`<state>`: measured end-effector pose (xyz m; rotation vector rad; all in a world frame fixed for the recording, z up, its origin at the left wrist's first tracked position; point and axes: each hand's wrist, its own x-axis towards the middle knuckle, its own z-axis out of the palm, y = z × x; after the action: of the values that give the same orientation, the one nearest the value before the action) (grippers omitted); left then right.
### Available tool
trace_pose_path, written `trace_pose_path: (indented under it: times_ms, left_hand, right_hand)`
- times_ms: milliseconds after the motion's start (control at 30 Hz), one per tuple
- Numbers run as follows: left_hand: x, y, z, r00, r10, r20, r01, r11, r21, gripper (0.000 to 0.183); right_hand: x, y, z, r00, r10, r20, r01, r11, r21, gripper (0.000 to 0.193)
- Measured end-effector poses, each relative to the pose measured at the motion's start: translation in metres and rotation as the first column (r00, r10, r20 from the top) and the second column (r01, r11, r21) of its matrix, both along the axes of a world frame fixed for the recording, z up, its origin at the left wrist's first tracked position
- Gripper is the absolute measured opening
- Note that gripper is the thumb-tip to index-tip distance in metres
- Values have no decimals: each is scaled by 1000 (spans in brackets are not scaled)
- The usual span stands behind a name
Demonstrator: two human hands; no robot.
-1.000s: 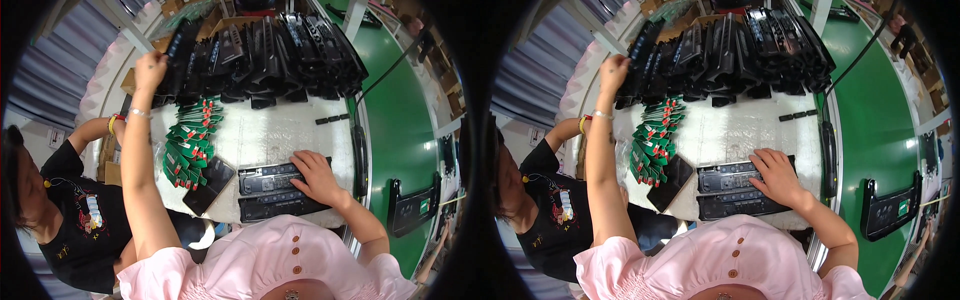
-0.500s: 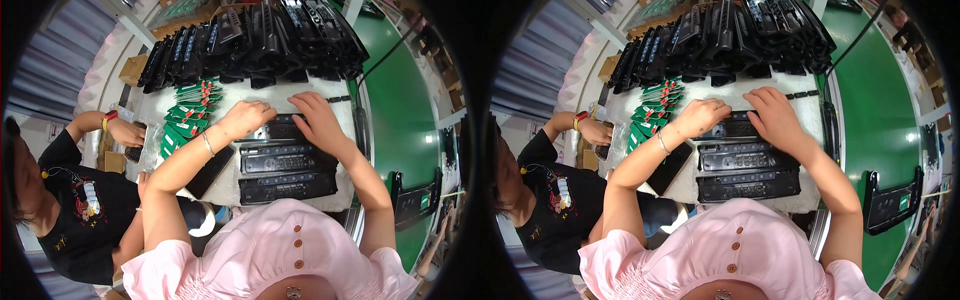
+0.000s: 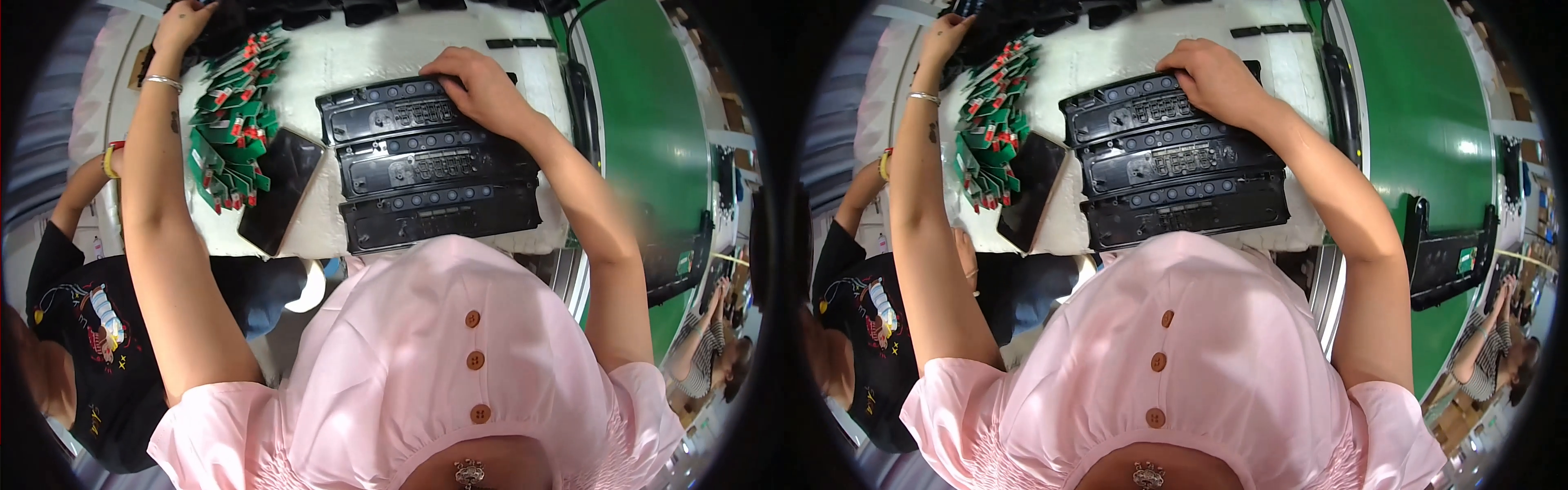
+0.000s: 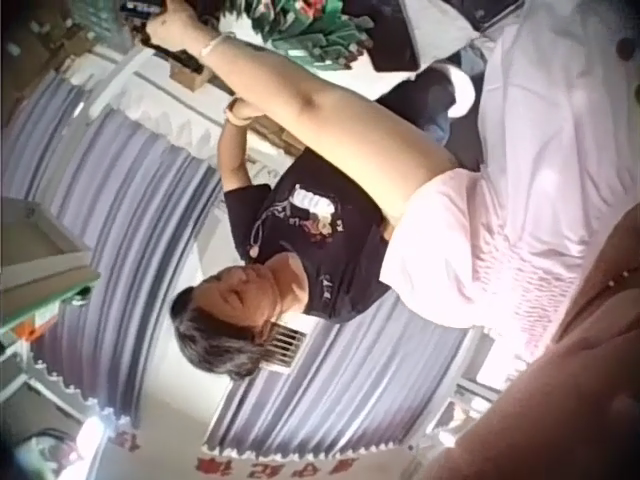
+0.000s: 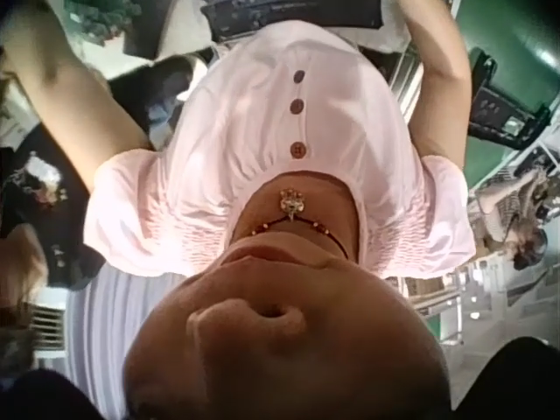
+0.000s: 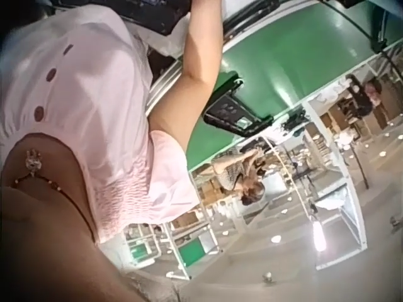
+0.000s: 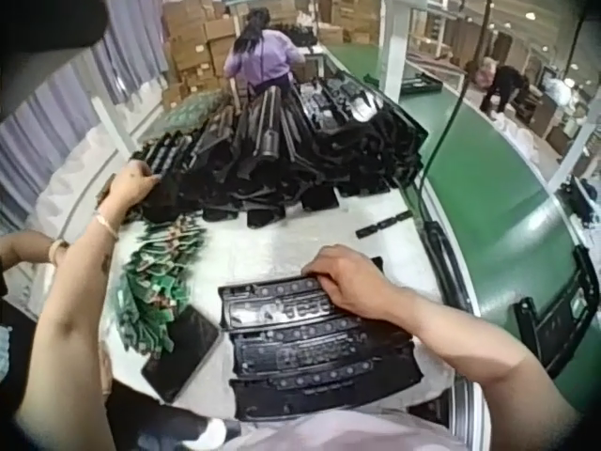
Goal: Assembling electronic components by placing green circuit boards into black plastic housings and securing them with an electric screwdriver.
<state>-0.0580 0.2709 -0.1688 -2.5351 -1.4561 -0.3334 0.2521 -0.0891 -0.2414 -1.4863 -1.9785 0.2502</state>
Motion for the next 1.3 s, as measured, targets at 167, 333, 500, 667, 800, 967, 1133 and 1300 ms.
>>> trace_pose_path:
  times_ms: [167, 333, 500, 667, 800, 967, 1133, 1300]
  left_hand:
    - [19, -13, 9, 989, 145, 31, -148, 984, 100, 42]
    - [-28, -24, 45, 980, 12, 200, -91, 916, 390, 43]
    - [22, -161, 75, 670, -551, 497, 249, 798, 549, 15]
    - [87, -243, 51, 518, -855, -15, 676, 399, 620, 29]
    - [116, -238, 15, 483, -875, -20, 742, 397, 540, 28]
    - [148, -219, -17, 446, -893, -66, 798, 363, 482, 24]
    - [158, -222, -41, 465, -885, 22, 859, 457, 231, 25]
    - [144, -221, -57, 519, -855, -8, 845, 512, 154, 24]
  right_hand:
    - [7, -19, -6, 999, -38, -31, 38, 999, 11, 19]
    - [4, -28, -4, 999, -25, -29, 26, 999, 36, 20]
    - [13, -46, -4, 996, -91, -3, 91, 995, 32, 26]
    - [-8, -84, 34, 932, -167, 321, 156, 986, 59, 34]
    - [-2, -114, 70, 987, 149, 54, -137, 975, -177, 29]
    - [38, -89, 75, 980, -199, 14, 198, 978, 72, 25]
    - [84, -55, 42, 903, -427, 57, 423, 904, 61, 23]
    - [106, -17, 12, 903, -421, -82, 378, 871, -314, 30]
